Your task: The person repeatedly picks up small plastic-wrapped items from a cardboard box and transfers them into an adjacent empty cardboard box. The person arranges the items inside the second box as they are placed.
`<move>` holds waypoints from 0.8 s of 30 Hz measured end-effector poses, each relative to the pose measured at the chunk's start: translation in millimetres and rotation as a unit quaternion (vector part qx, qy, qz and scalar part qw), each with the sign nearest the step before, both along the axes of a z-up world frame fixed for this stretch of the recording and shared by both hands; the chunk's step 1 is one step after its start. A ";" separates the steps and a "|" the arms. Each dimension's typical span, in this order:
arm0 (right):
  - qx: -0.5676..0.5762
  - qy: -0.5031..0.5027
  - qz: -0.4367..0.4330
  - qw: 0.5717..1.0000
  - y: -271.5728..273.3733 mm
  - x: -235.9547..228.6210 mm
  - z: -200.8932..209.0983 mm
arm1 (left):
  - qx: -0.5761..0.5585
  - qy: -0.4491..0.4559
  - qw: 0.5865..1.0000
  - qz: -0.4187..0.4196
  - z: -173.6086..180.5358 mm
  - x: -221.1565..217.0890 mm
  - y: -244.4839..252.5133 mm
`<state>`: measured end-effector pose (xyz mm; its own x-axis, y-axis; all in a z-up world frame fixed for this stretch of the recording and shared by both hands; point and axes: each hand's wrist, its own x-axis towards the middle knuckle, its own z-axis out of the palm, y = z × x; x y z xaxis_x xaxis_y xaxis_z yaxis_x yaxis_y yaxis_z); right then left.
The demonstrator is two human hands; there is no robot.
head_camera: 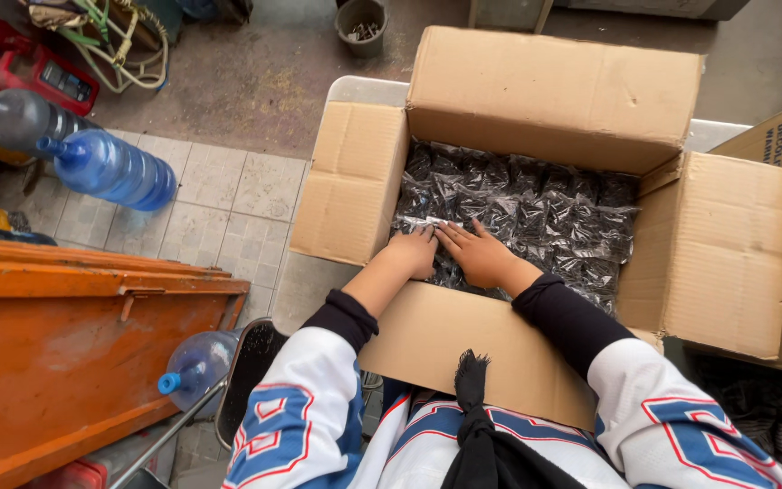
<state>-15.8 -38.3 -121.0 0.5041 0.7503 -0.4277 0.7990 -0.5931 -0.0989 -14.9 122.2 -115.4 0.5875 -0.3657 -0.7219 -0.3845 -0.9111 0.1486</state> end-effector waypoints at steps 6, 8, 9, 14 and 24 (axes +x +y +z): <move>0.003 -0.021 0.020 1.000 -14.3 -5.5 -7.6 | -0.022 0.064 0.998 0.010 -4.7 -6.8 -5.2; 0.008 -0.028 0.021 0.999 -10.0 -3.9 -3.0 | 0.003 0.052 0.999 0.005 -10.5 -5.3 -9.8; 0.014 -0.033 0.027 0.999 -9.8 -5.0 -1.1 | 0.028 0.041 0.999 0.005 -13.7 -6.3 -14.0; 0.054 -0.006 -0.021 0.998 -19.1 -5.2 4.7 | 0.023 0.001 1.000 -0.006 -1.6 1.4 -25.4; 0.351 0.026 -0.226 0.908 -214.0 2.0 45.9 | -0.242 -0.062 0.968 -0.006 147.6 8.1 -183.9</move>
<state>-13.8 -252.3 -75.1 0.8217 0.5682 0.0437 0.4725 -0.6365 -0.6096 -6.7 -61.7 32.2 0.6528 -0.6502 -0.3887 -0.4363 -0.7421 0.5088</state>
